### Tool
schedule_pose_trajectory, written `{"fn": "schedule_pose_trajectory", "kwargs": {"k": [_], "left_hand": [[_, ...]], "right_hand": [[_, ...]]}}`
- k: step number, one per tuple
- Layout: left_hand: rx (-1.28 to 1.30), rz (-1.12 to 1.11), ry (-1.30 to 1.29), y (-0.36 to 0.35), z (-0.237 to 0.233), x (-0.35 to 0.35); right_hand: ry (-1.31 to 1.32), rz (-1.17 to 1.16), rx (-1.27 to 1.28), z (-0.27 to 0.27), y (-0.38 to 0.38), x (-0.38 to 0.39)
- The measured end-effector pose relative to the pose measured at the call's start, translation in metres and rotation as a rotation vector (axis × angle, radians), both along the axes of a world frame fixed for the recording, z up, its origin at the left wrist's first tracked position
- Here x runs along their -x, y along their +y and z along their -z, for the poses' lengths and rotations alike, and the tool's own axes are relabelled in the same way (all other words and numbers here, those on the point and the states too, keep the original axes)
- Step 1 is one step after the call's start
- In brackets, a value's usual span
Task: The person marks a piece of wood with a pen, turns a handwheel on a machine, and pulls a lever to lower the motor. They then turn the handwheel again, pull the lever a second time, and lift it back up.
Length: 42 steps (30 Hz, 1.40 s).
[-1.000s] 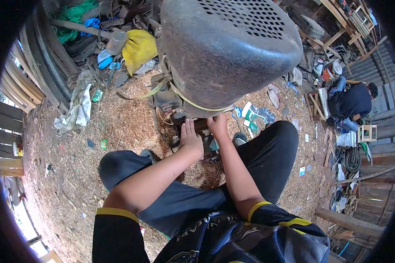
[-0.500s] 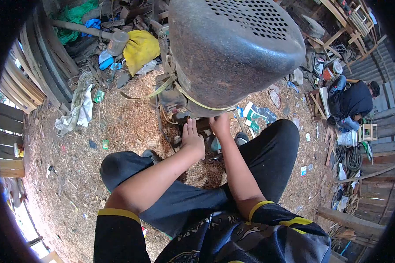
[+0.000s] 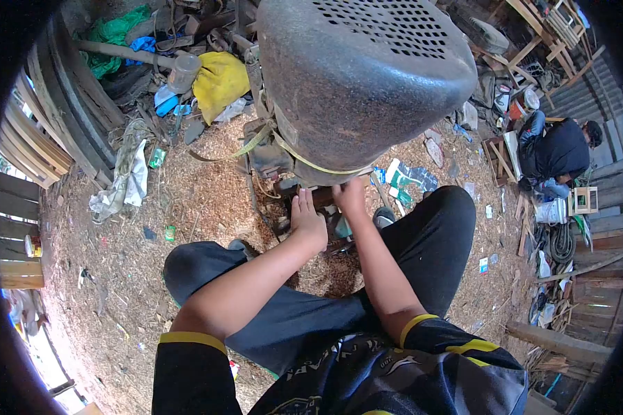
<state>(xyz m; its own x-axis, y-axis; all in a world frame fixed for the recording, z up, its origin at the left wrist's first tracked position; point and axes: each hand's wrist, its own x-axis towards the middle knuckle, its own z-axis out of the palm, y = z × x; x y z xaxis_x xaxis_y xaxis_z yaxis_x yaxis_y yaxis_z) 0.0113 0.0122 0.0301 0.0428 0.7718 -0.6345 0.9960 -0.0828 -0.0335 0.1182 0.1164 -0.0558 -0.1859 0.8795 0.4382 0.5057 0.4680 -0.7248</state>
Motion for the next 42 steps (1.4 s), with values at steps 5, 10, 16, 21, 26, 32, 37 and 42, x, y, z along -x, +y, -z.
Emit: {"fn": "schedule_pose_trajectory", "kwargs": {"k": [5, 10, 16, 21, 26, 32, 37, 42], "left_hand": [[-0.010, 0.001, 0.013, 0.003, 0.006, 0.000], [-0.049, -0.004, 0.014, 0.001, 0.021, 0.001], [-0.040, 0.007, 0.048, 0.002, 0.025, 0.001], [-0.135, -0.024, 0.043, 0.003, 0.030, -0.001], [-0.112, -0.048, 0.042, 0.005, 0.034, -0.004], [-0.122, -0.063, 0.027, 0.011, 0.038, -0.002], [-0.133, -0.100, 0.027, 0.003, 0.026, -0.018], [-0.298, -0.019, -0.080, 0.005, 0.051, -0.021]], "right_hand": [[0.014, 0.165, 0.249, -0.005, 0.006, -0.013], [-0.114, -0.080, 0.134, -0.018, -0.012, 0.001], [-0.188, 0.001, 0.017, -0.007, 0.000, -0.013], [-0.224, -0.042, -0.050, -0.005, -0.002, -0.009], [-0.264, -0.053, 0.016, -0.006, 0.003, -0.021], [-0.144, 0.135, 0.113, -0.020, 0.013, -0.030], [-0.267, -0.095, -0.244, -0.011, 0.001, -0.018], [-0.118, 0.201, 0.148, -0.032, 0.013, -0.038]]}}
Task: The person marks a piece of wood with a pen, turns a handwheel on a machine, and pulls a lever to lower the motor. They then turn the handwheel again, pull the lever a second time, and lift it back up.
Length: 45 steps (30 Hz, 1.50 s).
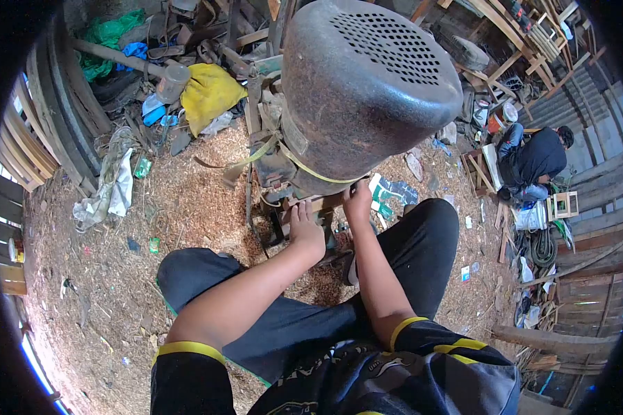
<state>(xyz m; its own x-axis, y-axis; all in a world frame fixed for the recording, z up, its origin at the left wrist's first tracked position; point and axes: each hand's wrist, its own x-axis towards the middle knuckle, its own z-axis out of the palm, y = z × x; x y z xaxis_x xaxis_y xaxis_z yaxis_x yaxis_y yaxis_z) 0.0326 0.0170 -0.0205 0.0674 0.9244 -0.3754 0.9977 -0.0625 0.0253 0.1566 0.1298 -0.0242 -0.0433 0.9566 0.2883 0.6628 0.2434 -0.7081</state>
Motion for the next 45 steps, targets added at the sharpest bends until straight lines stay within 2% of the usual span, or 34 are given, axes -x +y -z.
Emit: {"fn": "schedule_pose_trajectory", "kwargs": {"k": [2, 4, 7, 8, 9, 11, 12, 14, 17, 18, 20, 21, 23, 24, 25, 28, 29, 31, 33, 35, 37, 38, 41, 42, 43, 45], "left_hand": [[-0.008, 0.028, 0.023, 0.000, 0.007, 0.001], [0.016, 0.037, -0.007, 0.002, -0.009, 0.002], [-0.038, 0.036, 0.015, 0.000, -0.001, -0.005], [0.104, 0.095, 0.047, 0.001, -0.036, -0.003], [-0.163, 0.037, 0.046, 0.003, 0.035, -0.013], [-0.051, 0.082, 0.037, 0.004, 0.017, -0.012], [0.002, 0.095, 0.035, 0.005, 0.001, -0.012], [0.106, 0.121, 0.045, 0.005, -0.027, -0.007], [0.072, 0.120, -0.014, 0.015, 0.009, -0.014], [-0.004, 0.087, -0.013, 0.016, 0.012, -0.016], [0.098, 0.151, 0.053, 0.013, 0.019, -0.022], [0.145, 0.180, 0.089, 0.014, 0.001, -0.021], [0.130, 0.212, 0.061, 0.018, -0.009, -0.019], [0.125, 0.217, 0.045, 0.019, -0.015, -0.018], [0.122, 0.223, 0.028, 0.020, -0.020, -0.018], [-0.006, 0.225, -0.031, 0.019, -0.002, -0.018], [-0.020, 0.213, -0.040, 0.020, 0.000, -0.017], [-0.035, 0.188, -0.024, 0.023, 0.006, -0.017], [-0.034, 0.163, 0.024, 0.028, 0.009, -0.015], [-0.013, 0.176, 0.047, 0.030, 0.009, -0.015], [-0.018, 0.194, 0.081, 0.029, -0.005, -0.014], [0.049, 0.195, 0.101, 0.029, -0.012, -0.016], [0.069, 0.153, 0.052, 0.033, -0.009, -0.017], [0.088, 0.158, 0.055, 0.033, -0.012, -0.017], [0.081, 0.166, 0.069, 0.032, -0.011, -0.017], [0.061, 0.178, 0.099, 0.032, -0.009, -0.016]], "right_hand": [[-0.101, -0.098, -0.124, 0.009, -0.007, 0.005], [-0.246, -0.203, -0.252, 0.021, -0.007, 0.003], [0.019, 0.081, -0.035, 0.028, 0.012, -0.011], [0.029, 0.060, -0.024, 0.017, 0.015, -0.015], [0.083, 0.044, -0.048, 0.005, 0.010, -0.011], [-0.085, -0.015, 0.012, -0.012, -0.010, 0.003], [-0.128, -0.163, -0.155, 0.004, -0.006, 0.000], [-0.091, -0.040, -0.106, 0.005, 0.000, -0.008], [0.010, 0.102, -0.044, 0.012, 0.014, -0.019], [-0.009, 0.058, -0.042, 0.015, 0.008, -0.020], [-0.145, -0.088, -0.094, 0.026, 0.005, -0.017], [-0.214, -0.139, -0.190, 0.038, 0.010, -0.022], [0.092, 0.035, -0.159, 0.029, 0.012, -0.022], [0.049, 0.078, -0.118, 0.026, 0.020, -0.029], [0.117, 0.132, -0.088, 0.026, 0.020, -0.033], [-0.110, -0.045, -0.157, 0.027, 0.006, -0.027], [-0.137, -0.117, -0.211, 0.054, 0.018, -0.033], [0.013, 0.099, -0.092, 0.034, 0.015, -0.029], [0.051, 0.119, -0.011, 0.006, 0.012, -0.036], [-0.024, 0.012, -0.176, 0.020, 0.009, -0.031], [-0.097, -0.089, -0.202, 0.029, 0.013, -0.031], [-0.018, 0.017, -0.232, 0.033, 0.017, -0.028], [-0.019, 0.109, -0.199, 0.003, 0.011, -0.027], [0.006, 0.037, -0.298, 0.009, 0.012, -0.024], [-0.072, -0.032, -0.172, 0.013, 0.010, -0.028], [0.013, 0.054, -0.220, 0.014, 0.014, -0.028]]}}
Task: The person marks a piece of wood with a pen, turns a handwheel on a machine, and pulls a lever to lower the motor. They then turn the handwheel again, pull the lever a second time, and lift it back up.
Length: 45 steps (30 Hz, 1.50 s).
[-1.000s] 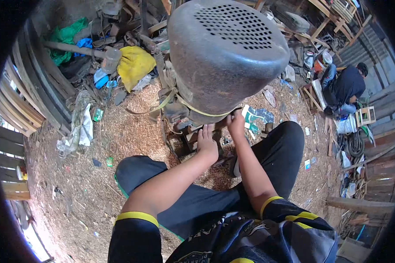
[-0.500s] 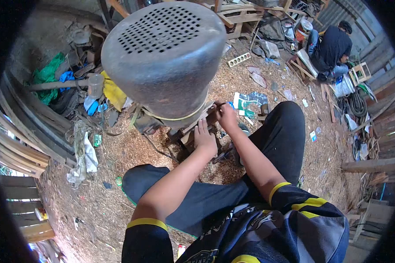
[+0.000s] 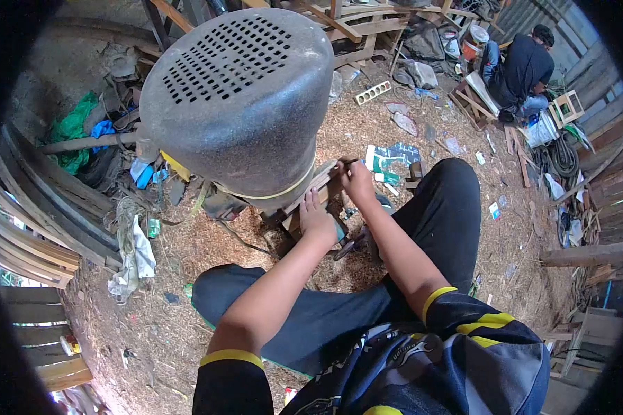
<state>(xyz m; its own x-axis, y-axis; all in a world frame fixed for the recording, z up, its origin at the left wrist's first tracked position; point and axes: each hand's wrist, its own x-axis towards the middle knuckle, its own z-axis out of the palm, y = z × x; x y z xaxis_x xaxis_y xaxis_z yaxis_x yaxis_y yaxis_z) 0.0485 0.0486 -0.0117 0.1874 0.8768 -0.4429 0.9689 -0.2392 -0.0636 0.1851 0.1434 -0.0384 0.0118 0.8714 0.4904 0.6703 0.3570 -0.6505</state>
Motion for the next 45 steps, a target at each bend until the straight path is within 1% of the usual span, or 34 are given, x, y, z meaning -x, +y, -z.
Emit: {"fn": "schedule_pose_trajectory", "kwargs": {"k": [2, 3, 6, 7, 10, 11, 12, 14, 17, 20, 21, 23, 24, 25, 26, 28, 30, 31, 32, 33, 34, 35, 38, 39, 40, 41, 42, 44, 45], "left_hand": [[-0.005, -0.002, 0.014, 0.002, 0.006, 0.002], [0.002, -0.009, 0.004, 0.003, 0.005, 0.002], [0.023, -0.013, -0.006, 0.005, 0.002, -0.001], [0.029, -0.006, 0.012, 0.006, 0.002, -0.001], [0.030, -0.007, 0.015, 0.007, 0.009, 0.002], [0.026, -0.008, 0.004, 0.008, 0.012, 0.002], [0.034, -0.008, 0.010, 0.008, 0.010, 0.002], [0.051, -0.012, 0.019, 0.007, 0.005, 0.000], [0.091, -0.008, 0.025, 0.009, -0.002, 0.002], [0.085, -0.013, 0.005, 0.007, -0.003, 0.003], [0.083, -0.014, -0.001, 0.008, -0.003, 0.002], [0.082, -0.024, -0.005, 0.008, 0.000, 0.004], [0.065, -0.023, -0.007, 0.009, 0.003, 0.008], [0.050, -0.020, -0.011, 0.009, 0.005, 0.011], [0.039, -0.022, -0.030, 0.005, 0.009, 0.007], [-0.073, -0.036, -0.076, -0.001, 0.033, 0.011], [-0.184, -0.063, -0.107, -0.011, 0.055, 0.020], [-0.049, -0.084, -0.092, -0.011, 0.040, 0.023], [-0.015, -0.089, -0.072, -0.016, 0.025, 0.027], [0.019, -0.093, -0.057, -0.021, 0.011, 0.029], [0.053, -0.097, -0.045, -0.026, 0.006, 0.029], [0.026, -0.119, -0.031, -0.029, 0.014, 0.031], [0.062, -0.223, -0.094, -0.040, 0.008, 0.036], [0.133, -0.216, -0.105, -0.042, -0.021, 0.041], [0.144, -0.228, -0.099, -0.043, -0.029, 0.046], [0.155, -0.238, -0.093, -0.044, -0.034, 0.051], [0.166, -0.246, -0.089, -0.045, -0.037, 0.054], [0.239, -0.276, -0.068, -0.043, -0.044, 0.062], [0.257, -0.289, -0.061, -0.044, -0.043, 0.065]], "right_hand": [[0.103, 0.092, 0.039, -0.007, 0.004, -0.007], [0.067, 0.073, 0.137, -0.016, 0.002, -0.009], [-0.073, 0.015, 0.010, -0.006, -0.002, -0.004], [-0.022, -0.005, 0.018, -0.011, -0.001, -0.004], [0.015, 0.117, 0.035, -0.009, 0.005, -0.006], [0.026, 0.079, 0.089, -0.009, 0.003, -0.005], [0.010, 0.009, -0.061, -0.010, -0.001, 0.000], [-0.090, 0.025, 0.041, -0.016, -0.005, 0.000], [-0.037, 0.097, 0.111, -0.004, 0.003, -0.005], [-0.029, -0.048, -0.021, -0.017, -0.007, 0.001], [-0.013, -0.028, 0.081, -0.007, -0.001, -0.004], [-0.041, -0.009, 0.123, -0.002, 0.005, -0.008], [-0.054, 0.000, 0.146, -0.004, 0.005, -0.007], [-0.071, -0.019, 0.097, -0.009, -0.005, 0.001], [-0.192, -0.229, -0.034, 0.000, -0.008, 0.007], [-0.290, -0.202, -0.061, -0.014, -0.017, 0.015], [-0.297, -0.067, 0.045, -0.012, -0.014, 0.014], [-0.217, -0.073, 0.108, -0.019, -0.010, 0.014], [-0.269, -0.015, 0.104, -0.023, -0.013, 0.018], [-0.233, -0.077, 0.051, -0.018, -0.016, 0.023], [-0.198, -0.138, -0.001, -0.022, -0.023, 0.032], [-0.309, -0.151, 0.056, -0.025, -0.036, 0.041], [-0.278, -0.241, -0.093, -0.028, -0.051, 0.059], [-0.213, -0.185, -0.009, -0.018, -0.047, 0.058], [-0.149, -0.127, 0.077, -0.012, -0.043, 0.056], [-0.098, -0.095, -0.046, -0.006, -0.036, 0.053], [-0.039, -0.053, 0.060, -0.005, -0.034, 0.053], [-0.102, -0.011, -0.001, 0.002, -0.041, 0.060], [-0.110, -0.042, 0.017, 0.012, -0.048, 0.067]]}}
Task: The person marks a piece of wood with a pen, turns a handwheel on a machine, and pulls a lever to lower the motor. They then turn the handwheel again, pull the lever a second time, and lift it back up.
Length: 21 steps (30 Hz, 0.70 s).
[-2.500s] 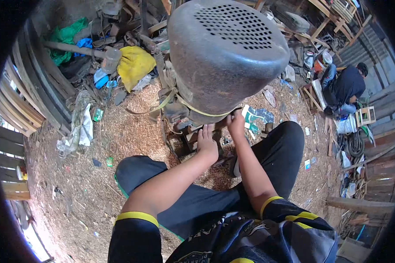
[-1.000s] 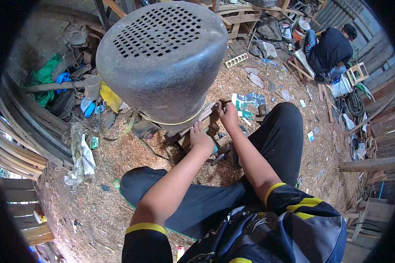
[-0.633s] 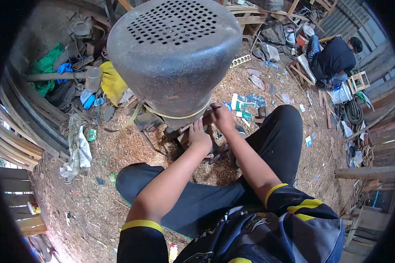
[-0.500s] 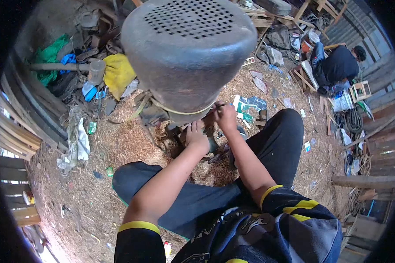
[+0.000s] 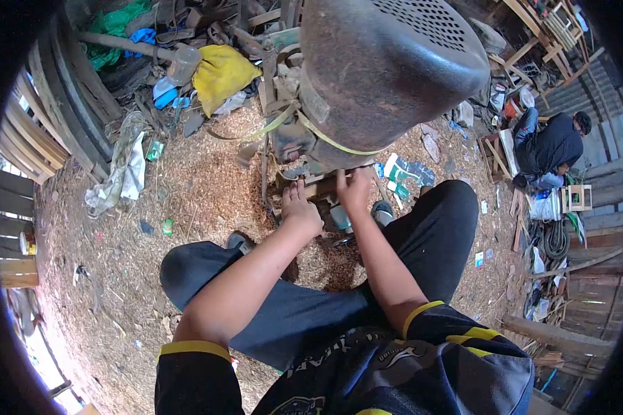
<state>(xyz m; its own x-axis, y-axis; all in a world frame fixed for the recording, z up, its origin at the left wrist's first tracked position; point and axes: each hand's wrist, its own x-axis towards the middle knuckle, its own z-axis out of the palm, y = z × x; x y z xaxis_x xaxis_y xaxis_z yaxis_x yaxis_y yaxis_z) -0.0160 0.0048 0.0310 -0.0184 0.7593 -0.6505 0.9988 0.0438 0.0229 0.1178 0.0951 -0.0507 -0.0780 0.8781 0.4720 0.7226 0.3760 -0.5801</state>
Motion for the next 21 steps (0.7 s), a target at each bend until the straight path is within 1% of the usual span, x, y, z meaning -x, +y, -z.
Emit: {"fn": "schedule_pose_trajectory", "kwargs": {"k": [1, 2, 5, 6, 7, 9, 11, 12, 15, 16, 19, 20, 21], "left_hand": [[0.014, -0.014, 0.007, 0.001, -0.003, 0.002], [0.045, -0.023, 0.000, 0.001, -0.005, 0.003], [0.052, -0.008, -0.011, -0.001, 0.004, 0.007], [0.066, 0.000, -0.012, -0.001, 0.000, 0.009], [0.061, 0.006, -0.017, -0.002, 0.001, 0.011], [0.047, 0.023, -0.030, -0.003, 0.001, 0.013], [0.050, 0.026, -0.044, -0.005, 0.004, 0.014], [0.065, 0.018, -0.047, -0.005, 0.005, 0.015], [0.073, 0.001, -0.031, -0.008, 0.009, 0.020], [0.070, -0.001, -0.024, -0.009, 0.012, 0.020], [0.076, 0.007, -0.024, -0.010, 0.016, 0.020], [0.083, 0.015, -0.033, -0.010, 0.016, 0.020], [0.088, 0.021, -0.040, -0.010, 0.015, 0.020]], "right_hand": [[-0.007, -0.032, 0.015, 0.002, -0.007, 0.010], [-0.034, -0.174, 0.005, 0.000, -0.009, 0.013], [0.097, -0.052, 0.135, -0.017, -0.015, 0.014], [0.086, -0.044, 0.040, -0.016, -0.009, 0.011], [0.236, -0.031, 0.180, -0.017, -0.009, 0.008], [0.152, 0.008, 0.235, 0.001, -0.007, 0.008], [0.105, -0.067, 0.064, 0.017, -0.016, 0.023], [0.138, -0.071, 0.018, 0.015, -0.019, 0.029], [0.194, 0.025, 0.212, 0.010, -0.015, 0.022], [0.284, 0.059, 0.239, 0.009, -0.012, 0.020], [0.235, 0.025, 0.143, 0.010, -0.017, 0.028], [0.181, 0.021, 0.281, 0.010, -0.025, 0.032], [0.066, -0.052, 0.242, 0.011, -0.026, 0.032]]}}
